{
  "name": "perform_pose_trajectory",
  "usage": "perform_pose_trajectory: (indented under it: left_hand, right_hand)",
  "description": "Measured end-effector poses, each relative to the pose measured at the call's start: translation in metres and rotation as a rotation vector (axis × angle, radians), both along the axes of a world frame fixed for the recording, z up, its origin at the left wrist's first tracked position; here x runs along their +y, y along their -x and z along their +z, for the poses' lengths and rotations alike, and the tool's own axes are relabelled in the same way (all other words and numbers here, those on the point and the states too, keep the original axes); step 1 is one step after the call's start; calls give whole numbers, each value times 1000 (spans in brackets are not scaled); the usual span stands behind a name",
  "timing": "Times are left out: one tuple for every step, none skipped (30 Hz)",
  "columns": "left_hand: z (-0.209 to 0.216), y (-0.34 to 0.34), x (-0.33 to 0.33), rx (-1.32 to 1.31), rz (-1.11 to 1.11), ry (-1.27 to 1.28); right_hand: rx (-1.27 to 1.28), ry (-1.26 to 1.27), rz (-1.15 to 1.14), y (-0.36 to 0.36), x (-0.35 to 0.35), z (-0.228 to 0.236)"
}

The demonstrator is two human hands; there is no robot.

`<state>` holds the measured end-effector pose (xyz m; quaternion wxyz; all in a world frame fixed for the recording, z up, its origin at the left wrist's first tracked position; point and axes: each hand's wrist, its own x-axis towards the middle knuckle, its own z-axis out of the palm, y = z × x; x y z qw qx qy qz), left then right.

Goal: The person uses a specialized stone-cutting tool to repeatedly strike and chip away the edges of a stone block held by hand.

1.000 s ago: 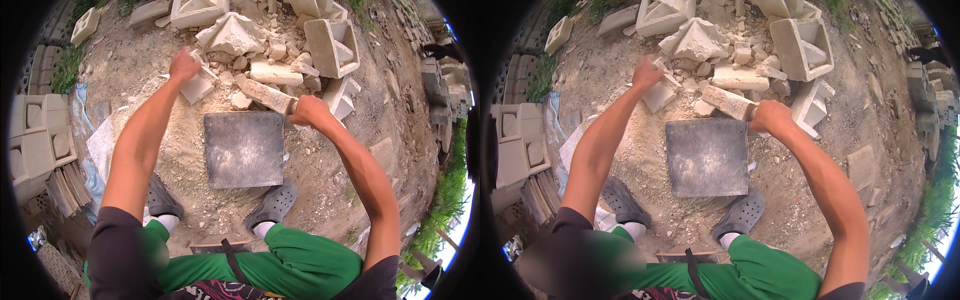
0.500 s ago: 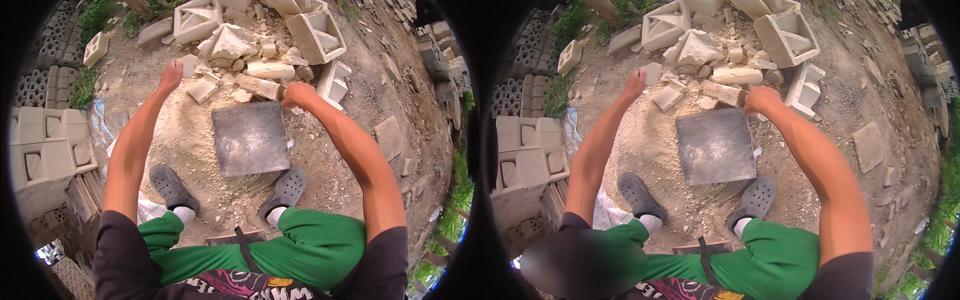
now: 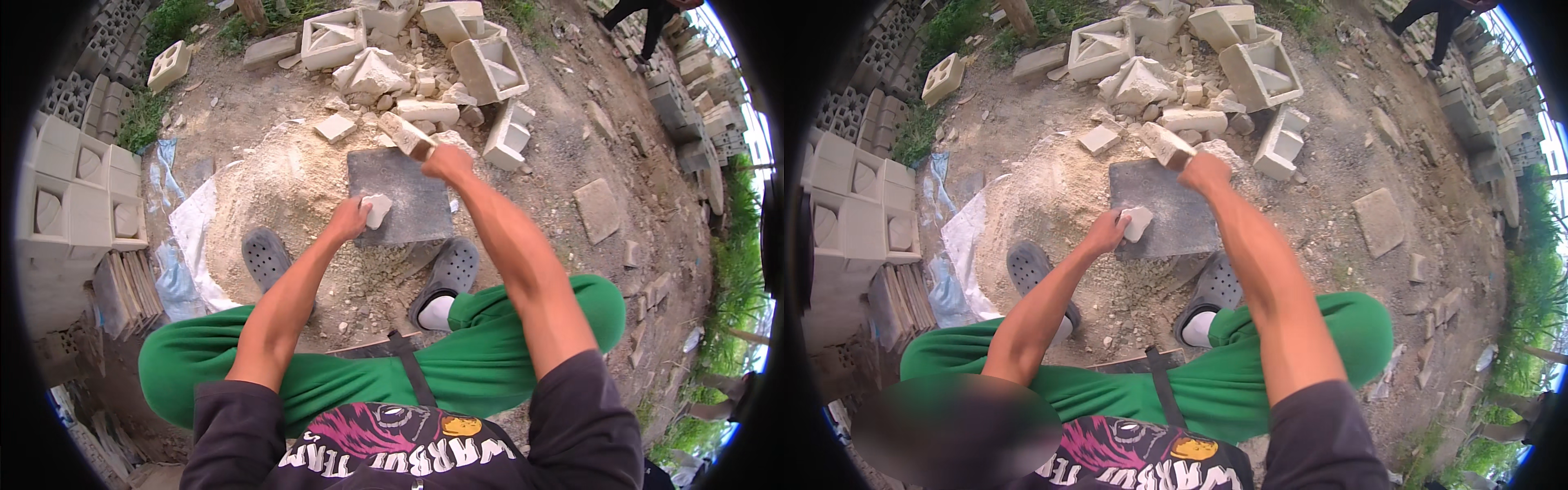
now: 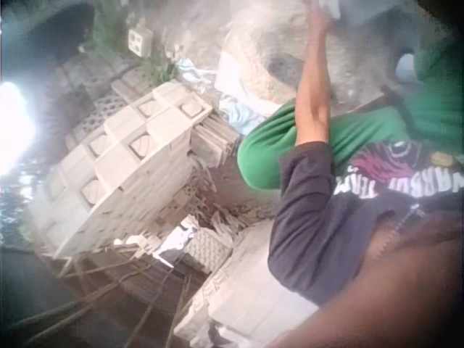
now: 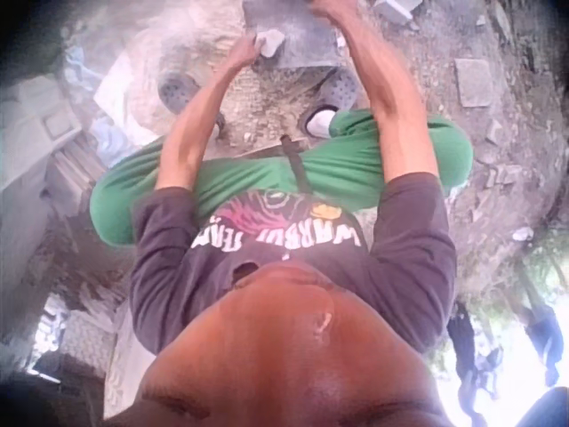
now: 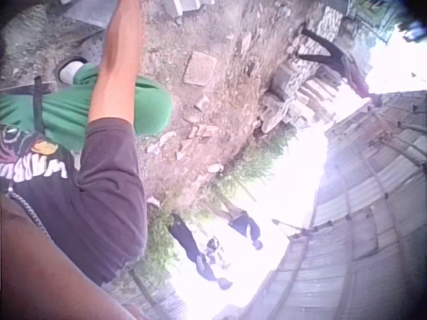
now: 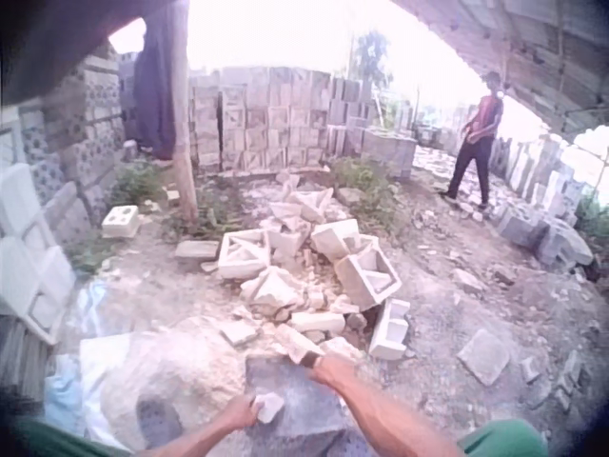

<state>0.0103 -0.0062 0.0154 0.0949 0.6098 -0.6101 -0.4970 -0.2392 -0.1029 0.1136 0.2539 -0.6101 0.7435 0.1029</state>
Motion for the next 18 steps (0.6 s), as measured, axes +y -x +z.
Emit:
perform_pose_trajectory:
  left_hand:
    - [-1,1,11,18,10,5]
    - [0,5,25,-156,39,215]
    - [9,13,32,-334,67,423]
    - [18,19,36,-394,30,342]
    - [17,17,44,-390,50,340]
    - [12,15,50,-386,39,559]
    - [11,12,54,-385,26,777]
    - [11,10,57,-386,41,780]
    - [12,15,57,-375,-2,701]
    - [9,18,59,-362,-42,614]
    - [12,16,59,-364,-27,611]
    - [21,11,60,-363,-17,480]
    - [28,9,61,-356,-11,355]
    - [31,13,61,-353,-7,360]
    - [32,23,63,-354,13,390]
    - [30,27,65,-364,37,414]
    - [24,23,68,-378,44,407]
    - [15,17,73,-395,72,494]
  right_hand:
    - [-87,-62,-99,-3,16,4]
    - [-157,-73,-126,0,35,0]
    - [-228,-82,-159,5,53,-2]
    - [-257,-88,-199,8,70,-5]
    - [-299,-96,-224,1,86,-4]
    - [-343,-92,-223,-3,99,-10]
    - [-389,-91,-222,-7,111,-23]
    - [-384,-87,-208,-10,122,-48]
    - [-396,7,-236,-6,134,-75]
    - [-403,93,-259,-7,146,-90]
    - [-401,91,-245,-16,156,-87]
    - [-543,42,-374,-28,168,-76]
    - [-681,-5,-509,-36,178,-68]
    - [-680,0,-505,-33,185,-78]
    - [-715,68,-541,-22,193,-102]
    - [-757,128,-573,-19,197,-117]
    - [-767,115,-566,-28,194,-112]
    - [-750,68,-528,-40,191,-98]
